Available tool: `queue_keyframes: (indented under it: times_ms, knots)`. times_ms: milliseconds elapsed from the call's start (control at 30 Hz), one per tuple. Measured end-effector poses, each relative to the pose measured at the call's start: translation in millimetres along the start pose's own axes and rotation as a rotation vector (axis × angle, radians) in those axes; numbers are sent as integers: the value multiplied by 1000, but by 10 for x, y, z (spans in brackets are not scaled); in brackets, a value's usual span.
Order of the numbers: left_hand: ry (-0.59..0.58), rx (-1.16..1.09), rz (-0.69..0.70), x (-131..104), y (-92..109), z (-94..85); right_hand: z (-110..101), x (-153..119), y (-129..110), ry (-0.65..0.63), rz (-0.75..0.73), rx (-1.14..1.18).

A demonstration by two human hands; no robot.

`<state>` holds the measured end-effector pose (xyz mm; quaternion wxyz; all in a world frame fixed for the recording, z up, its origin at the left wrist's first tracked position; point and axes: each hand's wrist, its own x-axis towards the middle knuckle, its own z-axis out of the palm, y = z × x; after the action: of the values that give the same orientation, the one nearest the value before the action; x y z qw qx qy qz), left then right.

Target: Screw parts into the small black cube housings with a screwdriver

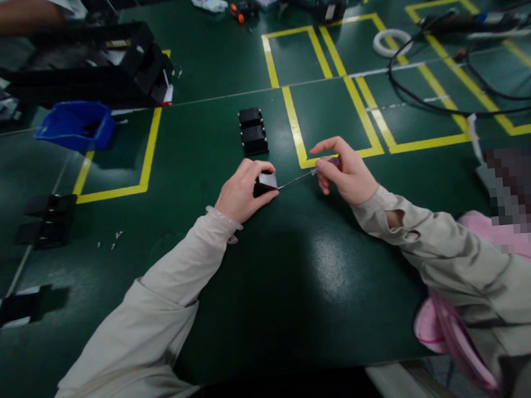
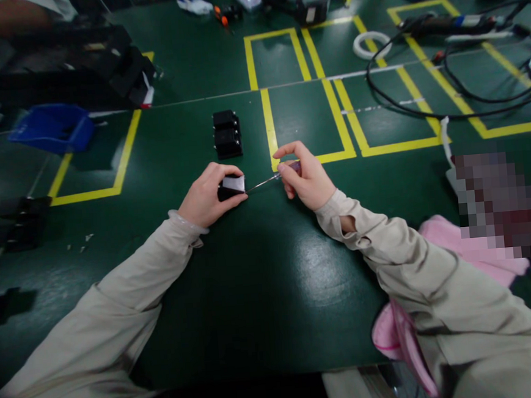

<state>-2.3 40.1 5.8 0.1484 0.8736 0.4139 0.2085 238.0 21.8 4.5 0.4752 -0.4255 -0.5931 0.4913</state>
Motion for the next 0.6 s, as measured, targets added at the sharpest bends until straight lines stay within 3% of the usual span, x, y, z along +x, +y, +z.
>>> queue_keyframes:
  times_ms: [600]
  knots:
    - [8,0,-4,-7,8,2,-8,10,18,6,12,42]
